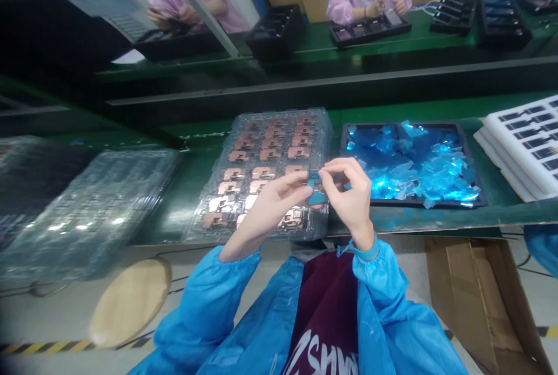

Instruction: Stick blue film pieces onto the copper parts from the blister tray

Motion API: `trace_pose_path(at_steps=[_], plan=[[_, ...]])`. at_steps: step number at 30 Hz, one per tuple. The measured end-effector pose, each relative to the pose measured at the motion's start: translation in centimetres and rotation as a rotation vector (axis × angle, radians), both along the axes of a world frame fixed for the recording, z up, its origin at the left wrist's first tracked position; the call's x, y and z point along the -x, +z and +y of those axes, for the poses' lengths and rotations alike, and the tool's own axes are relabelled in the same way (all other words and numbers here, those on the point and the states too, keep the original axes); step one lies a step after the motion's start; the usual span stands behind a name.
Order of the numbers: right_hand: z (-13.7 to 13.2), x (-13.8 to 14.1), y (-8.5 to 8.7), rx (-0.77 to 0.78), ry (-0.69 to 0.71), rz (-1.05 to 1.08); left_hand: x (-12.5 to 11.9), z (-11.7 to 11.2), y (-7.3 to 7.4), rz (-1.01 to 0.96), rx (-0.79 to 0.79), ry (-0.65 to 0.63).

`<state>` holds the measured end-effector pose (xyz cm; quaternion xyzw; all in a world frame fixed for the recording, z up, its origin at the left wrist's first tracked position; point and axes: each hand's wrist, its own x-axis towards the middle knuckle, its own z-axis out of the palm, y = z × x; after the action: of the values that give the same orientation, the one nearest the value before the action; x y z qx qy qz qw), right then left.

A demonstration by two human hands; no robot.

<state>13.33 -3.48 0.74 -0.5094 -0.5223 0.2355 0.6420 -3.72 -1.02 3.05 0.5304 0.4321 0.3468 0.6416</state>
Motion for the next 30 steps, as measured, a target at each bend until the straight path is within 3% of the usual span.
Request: trace_pose_path(at_steps=[23, 30], plan=[[-0.4, 0.2, -0.3, -0.104, -0.086, -0.06, -1.2, -0.6, 1.0, 0.018, -0.008, 0.001], [-0.3, 0.4, -0.4, -0.152, -0.113, -0.043, -1.4, -0.8, 1.4, 0.041, -0.077, -0.01]])
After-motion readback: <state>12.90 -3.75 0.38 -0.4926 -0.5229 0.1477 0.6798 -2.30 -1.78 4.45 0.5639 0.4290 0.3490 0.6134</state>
